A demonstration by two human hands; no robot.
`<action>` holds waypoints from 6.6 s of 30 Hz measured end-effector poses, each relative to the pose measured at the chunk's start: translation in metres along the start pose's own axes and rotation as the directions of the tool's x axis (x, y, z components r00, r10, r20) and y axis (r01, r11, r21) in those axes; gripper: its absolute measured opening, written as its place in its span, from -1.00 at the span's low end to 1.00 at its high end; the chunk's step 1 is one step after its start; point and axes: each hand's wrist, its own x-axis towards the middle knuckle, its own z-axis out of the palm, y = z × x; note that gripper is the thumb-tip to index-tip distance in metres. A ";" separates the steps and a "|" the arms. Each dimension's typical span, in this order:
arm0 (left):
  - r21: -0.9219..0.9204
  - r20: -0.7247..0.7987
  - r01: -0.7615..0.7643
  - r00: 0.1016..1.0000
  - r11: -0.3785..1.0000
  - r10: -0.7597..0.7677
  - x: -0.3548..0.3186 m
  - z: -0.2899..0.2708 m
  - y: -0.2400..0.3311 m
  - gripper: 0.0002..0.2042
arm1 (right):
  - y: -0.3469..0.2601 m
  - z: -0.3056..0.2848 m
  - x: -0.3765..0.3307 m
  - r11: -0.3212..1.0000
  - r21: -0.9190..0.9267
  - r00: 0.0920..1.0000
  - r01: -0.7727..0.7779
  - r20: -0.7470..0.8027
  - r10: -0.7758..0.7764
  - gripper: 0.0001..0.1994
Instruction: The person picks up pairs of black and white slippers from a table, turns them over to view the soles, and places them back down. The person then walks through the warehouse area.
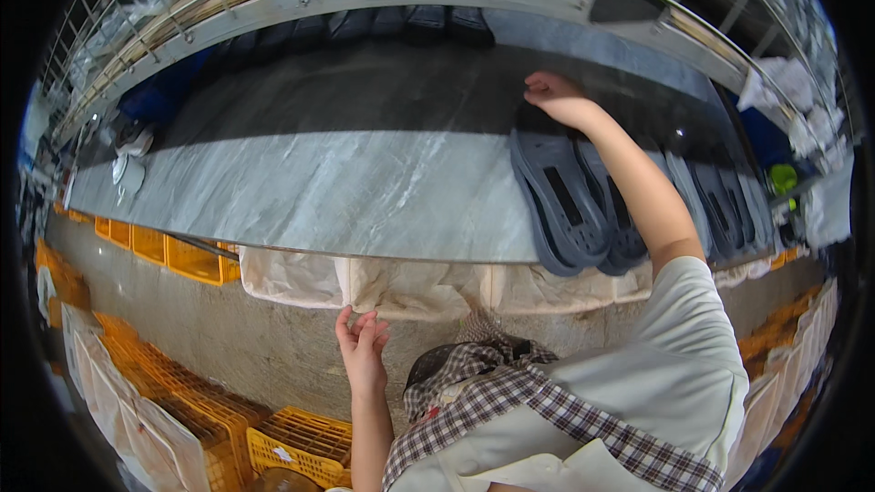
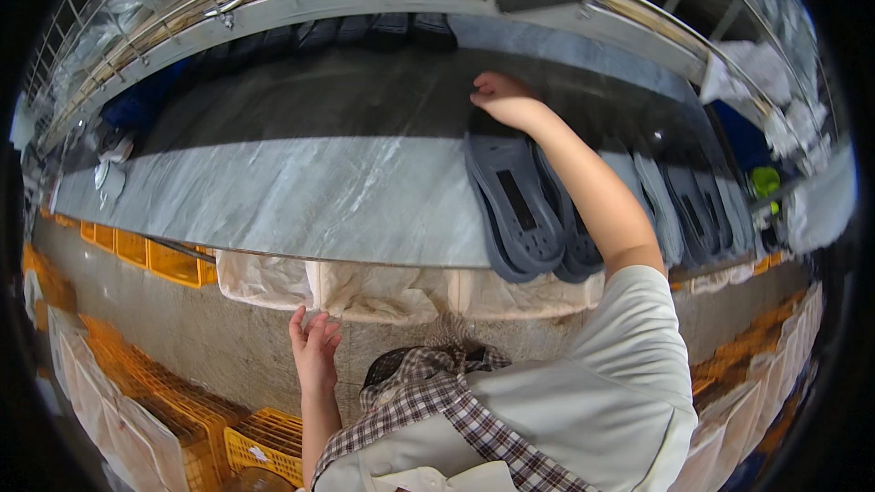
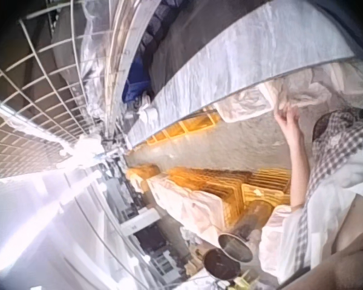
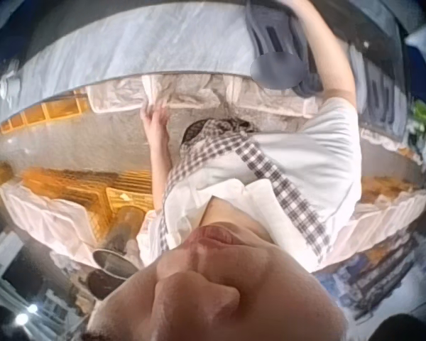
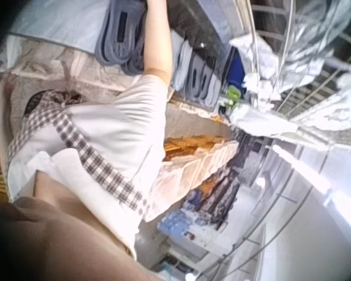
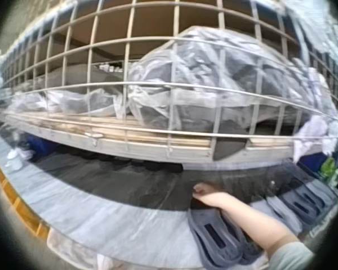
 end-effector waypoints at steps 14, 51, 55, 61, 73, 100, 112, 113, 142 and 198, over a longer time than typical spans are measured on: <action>-0.199 -0.416 0.023 0.903 0.980 -0.106 -0.008 -0.015 -0.024 -0.63 | 0.172 0.124 0.348 0.204 0.935 0.745 -0.291 0.088 0.662 -0.68; -0.140 -0.294 0.180 0.932 0.974 -0.214 0.003 -0.060 -0.036 -0.71 | -0.031 0.106 0.237 -0.073 0.892 0.837 -0.446 0.445 0.317 -0.73; 0.035 -0.122 0.051 0.991 0.998 -0.046 0.015 -0.095 -0.006 -0.64 | -0.102 0.098 0.090 -0.072 0.801 0.790 -0.594 0.598 0.136 -0.73; 0.058 0.321 -0.292 0.911 0.955 0.259 0.026 -0.122 0.090 -0.42 | -0.225 0.142 -0.108 0.176 0.702 0.711 -0.690 0.703 -0.014 -0.77; -0.665 0.284 -0.061 0.901 0.745 0.327 0.050 -0.226 0.145 -0.32 | -0.364 0.297 -0.293 0.884 0.281 0.860 0.373 0.255 -0.443 0.10; -0.792 0.306 0.047 0.893 0.609 0.330 0.064 -0.273 0.146 -0.29 | -0.422 0.312 -0.235 0.363 0.880 0.655 -0.305 0.471 -0.591 -0.68; -0.601 0.223 -0.294 0.831 0.743 0.509 0.053 -0.253 0.156 -0.33 | -0.425 0.307 -0.223 0.589 0.807 0.630 0.037 0.439 -0.641 -0.03; -0.595 0.221 -0.299 0.832 0.746 0.510 0.052 -0.252 0.158 -0.32 | -0.426 0.306 -0.222 0.593 0.805 0.642 0.024 0.442 -0.626 -0.02; -0.246 0.146 -0.445 0.861 0.861 0.487 0.049 -0.250 0.153 -0.41 | -0.410 0.310 -0.203 0.671 0.733 0.643 -0.113 0.569 -0.513 -0.02; -0.633 0.311 0.124 0.945 0.765 0.104 0.027 -0.208 0.160 -0.66 | -0.351 0.284 -0.189 0.478 0.845 0.710 -0.241 0.489 -0.507 -0.52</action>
